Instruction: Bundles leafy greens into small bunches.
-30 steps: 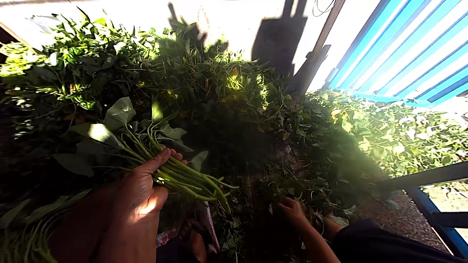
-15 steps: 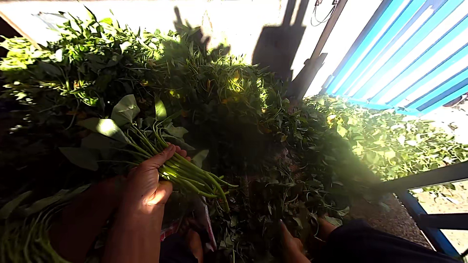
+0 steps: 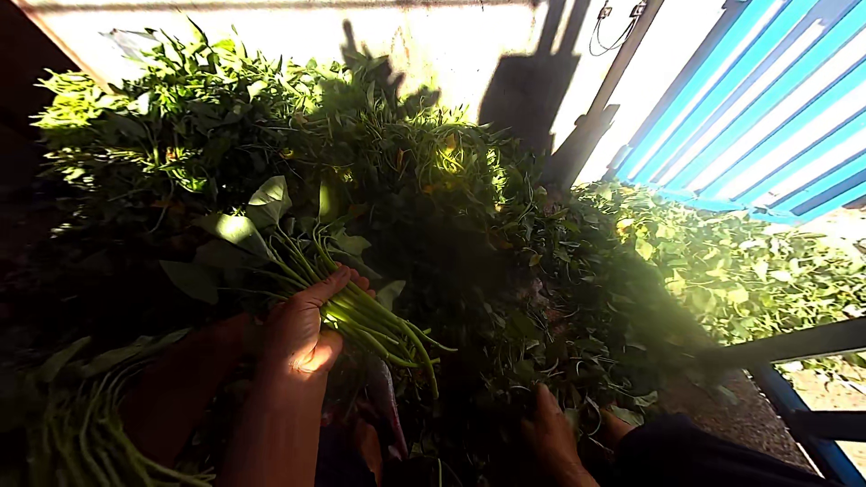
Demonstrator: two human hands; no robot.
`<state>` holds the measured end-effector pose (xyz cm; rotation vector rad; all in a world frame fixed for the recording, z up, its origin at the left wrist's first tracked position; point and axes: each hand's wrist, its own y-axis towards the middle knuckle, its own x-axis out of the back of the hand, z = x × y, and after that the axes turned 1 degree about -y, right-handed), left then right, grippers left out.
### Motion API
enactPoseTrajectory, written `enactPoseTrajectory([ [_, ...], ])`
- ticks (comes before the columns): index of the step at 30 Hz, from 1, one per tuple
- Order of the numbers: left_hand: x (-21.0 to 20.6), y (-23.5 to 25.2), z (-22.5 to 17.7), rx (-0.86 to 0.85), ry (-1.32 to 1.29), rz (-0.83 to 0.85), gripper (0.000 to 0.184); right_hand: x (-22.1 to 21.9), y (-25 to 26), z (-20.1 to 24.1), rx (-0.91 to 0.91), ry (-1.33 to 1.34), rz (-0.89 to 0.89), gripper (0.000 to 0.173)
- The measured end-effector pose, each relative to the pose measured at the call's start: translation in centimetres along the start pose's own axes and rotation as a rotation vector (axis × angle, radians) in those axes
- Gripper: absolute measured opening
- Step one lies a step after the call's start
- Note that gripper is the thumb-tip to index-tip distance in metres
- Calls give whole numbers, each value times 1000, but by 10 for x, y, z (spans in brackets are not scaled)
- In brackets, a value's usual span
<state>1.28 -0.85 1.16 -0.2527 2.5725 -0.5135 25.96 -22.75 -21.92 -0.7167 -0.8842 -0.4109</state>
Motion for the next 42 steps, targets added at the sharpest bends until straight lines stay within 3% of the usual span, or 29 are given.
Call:
enactPoseTrajectory([
  [3,-1,0,0,-10,-4,-1,15,29,-13,10,79,-219,-257,55],
  [5,-3,0,3,-16,-3,5,15,13,-14,9,95,-307,-254,57],
  [8,-8,-3,9,11,15,4,16,-22,-23,-4,155,-300,328,85],
  [9,-10,-3,10,22,28,-4,16,-33,-30,-3,217,-263,472,84],
  [11,-10,-4,12,34,43,-19,16,-51,-45,2,383,-193,663,68],
  [13,-7,-3,12,40,45,-26,19,-59,-51,5,539,-154,736,45],
  [16,-5,0,8,27,48,-31,18,-54,-39,8,538,-68,580,30],
  [19,-4,0,5,2,34,-26,17,-53,-11,-3,285,197,120,23],
  [21,-2,1,3,4,26,-16,16,-54,14,-13,48,324,-42,23],
  [24,-3,2,4,12,26,-4,15,-57,38,-31,-204,219,30,22],
  [28,-6,-2,6,5,47,-3,17,-80,38,-44,-209,-87,318,30],
  [34,-9,-3,9,26,61,-1,18,-92,32,-41,-216,-133,338,35],
  [37,-6,-7,10,30,86,35,19,-65,16,-19,-190,-152,181,41],
  [40,-8,-9,10,32,95,35,16,-48,7,-11,56,2,-271,32],
  [41,-9,-10,10,31,100,30,16,-43,12,-13,63,41,-285,31],
  [42,-9,-11,11,34,103,24,18,-33,18,-14,-22,69,-155,32],
])
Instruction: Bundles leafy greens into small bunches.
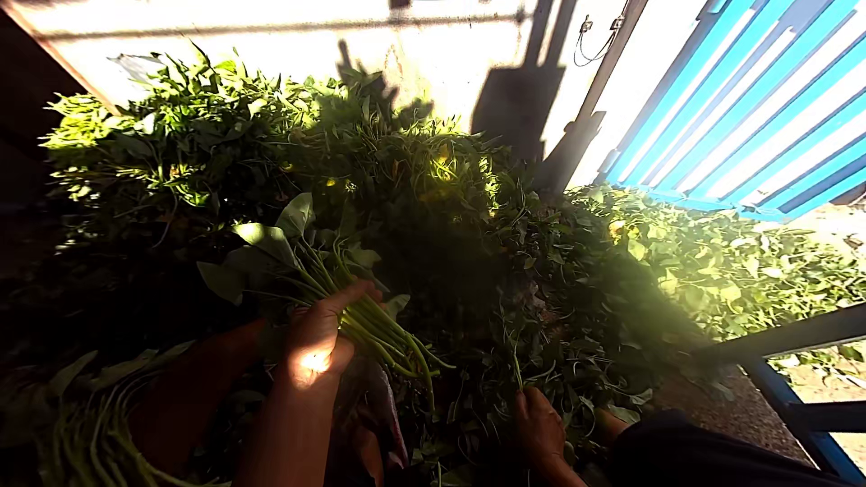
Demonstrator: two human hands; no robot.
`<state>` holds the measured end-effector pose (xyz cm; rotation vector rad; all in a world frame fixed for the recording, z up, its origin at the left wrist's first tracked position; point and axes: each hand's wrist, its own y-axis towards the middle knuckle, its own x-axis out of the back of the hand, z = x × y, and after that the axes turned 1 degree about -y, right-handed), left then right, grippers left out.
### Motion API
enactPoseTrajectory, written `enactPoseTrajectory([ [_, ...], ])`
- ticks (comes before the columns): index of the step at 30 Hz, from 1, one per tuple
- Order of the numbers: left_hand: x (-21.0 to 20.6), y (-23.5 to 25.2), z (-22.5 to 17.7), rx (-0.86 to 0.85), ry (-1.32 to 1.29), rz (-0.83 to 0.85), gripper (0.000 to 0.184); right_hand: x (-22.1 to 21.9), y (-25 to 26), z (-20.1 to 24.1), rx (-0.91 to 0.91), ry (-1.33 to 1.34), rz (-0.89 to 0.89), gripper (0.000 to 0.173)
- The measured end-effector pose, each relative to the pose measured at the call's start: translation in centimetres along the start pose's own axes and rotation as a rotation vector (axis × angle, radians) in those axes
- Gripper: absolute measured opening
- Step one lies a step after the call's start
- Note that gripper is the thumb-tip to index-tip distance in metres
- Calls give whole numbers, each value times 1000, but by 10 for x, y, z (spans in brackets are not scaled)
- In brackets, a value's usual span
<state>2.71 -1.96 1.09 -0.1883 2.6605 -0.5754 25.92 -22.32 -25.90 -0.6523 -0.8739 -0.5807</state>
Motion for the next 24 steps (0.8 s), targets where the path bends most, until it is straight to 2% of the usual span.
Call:
enactPoseTrajectory([
  [1,-1,-1,1,6,1,-2,20,11,10,0,-102,30,162,34],
  [2,-4,-3,2,7,7,-3,21,22,17,2,-138,78,232,35],
  [3,-6,-5,2,3,11,-3,20,33,17,10,-115,135,196,35],
  [6,-6,-8,8,-8,53,31,20,54,1,36,112,498,-118,23],
  [7,-6,-9,11,-8,69,52,20,57,-1,39,160,610,-130,20],
  [9,-5,-8,16,5,83,87,21,57,1,35,151,769,18,16],
  [11,-5,-3,22,38,88,116,25,56,-2,34,155,813,62,13],
  [17,-10,-1,42,53,114,127,35,63,-42,69,385,907,26,16],
  [21,-11,-1,55,61,140,154,34,56,-55,92,573,1008,40,18],
  [24,-11,-3,59,94,158,174,34,54,-63,109,664,1058,118,18],
])
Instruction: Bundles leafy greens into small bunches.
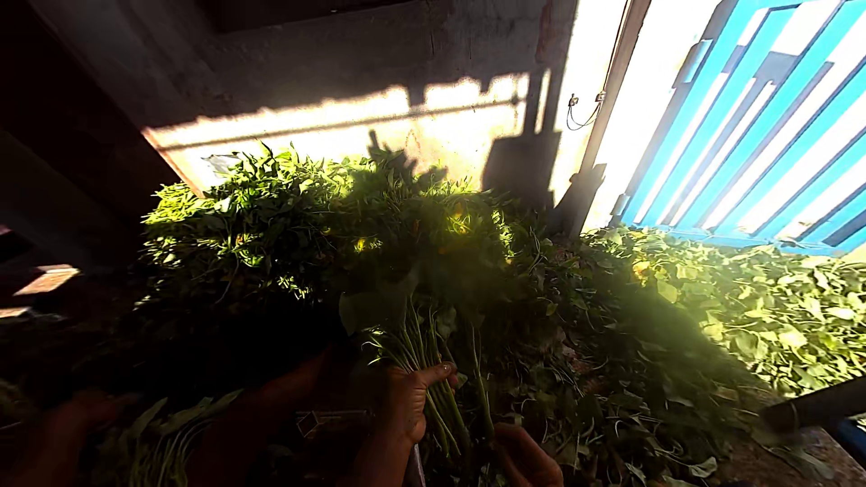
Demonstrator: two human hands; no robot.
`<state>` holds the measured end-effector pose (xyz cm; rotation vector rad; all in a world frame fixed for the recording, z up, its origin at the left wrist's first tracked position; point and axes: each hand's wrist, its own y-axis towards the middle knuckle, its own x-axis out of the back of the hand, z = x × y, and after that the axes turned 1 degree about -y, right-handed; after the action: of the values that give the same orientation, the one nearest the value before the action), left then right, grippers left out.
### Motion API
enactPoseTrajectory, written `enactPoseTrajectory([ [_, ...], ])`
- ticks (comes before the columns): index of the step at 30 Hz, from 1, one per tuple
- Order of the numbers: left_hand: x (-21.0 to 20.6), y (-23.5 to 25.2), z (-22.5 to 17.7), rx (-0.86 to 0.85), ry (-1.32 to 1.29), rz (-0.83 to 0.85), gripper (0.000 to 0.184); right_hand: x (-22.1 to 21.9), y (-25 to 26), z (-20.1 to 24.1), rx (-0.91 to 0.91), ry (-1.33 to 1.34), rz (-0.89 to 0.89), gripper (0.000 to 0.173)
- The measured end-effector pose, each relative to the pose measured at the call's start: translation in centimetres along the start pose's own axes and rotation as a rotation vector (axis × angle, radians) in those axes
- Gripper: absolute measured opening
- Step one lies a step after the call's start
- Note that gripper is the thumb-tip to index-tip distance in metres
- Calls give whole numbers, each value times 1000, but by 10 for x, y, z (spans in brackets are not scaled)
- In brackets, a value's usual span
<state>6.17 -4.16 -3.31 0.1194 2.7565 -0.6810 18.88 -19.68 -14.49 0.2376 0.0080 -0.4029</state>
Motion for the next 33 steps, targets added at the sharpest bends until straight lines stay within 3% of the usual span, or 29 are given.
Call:
enactPoseTrajectory([
  [6,3,1,-1,4,31,1,34,-14,0,-2,30,80,133,17],
  [13,3,0,3,15,32,55,27,-2,-3,4,-165,279,268,22],
  [16,-1,-2,6,-21,59,50,34,-6,2,9,-190,173,234,18],
  [20,-6,-4,11,-52,97,45,39,-22,18,27,-157,38,104,32],
  [24,-8,-4,12,-72,132,67,35,-34,33,25,-65,3,45,20],
  [28,-9,-7,12,-107,217,46,37,-41,40,25,-96,-12,37,15],
  [33,-13,-4,6,-219,61,-111,27,-30,24,16,-75,-561,122,28],
])
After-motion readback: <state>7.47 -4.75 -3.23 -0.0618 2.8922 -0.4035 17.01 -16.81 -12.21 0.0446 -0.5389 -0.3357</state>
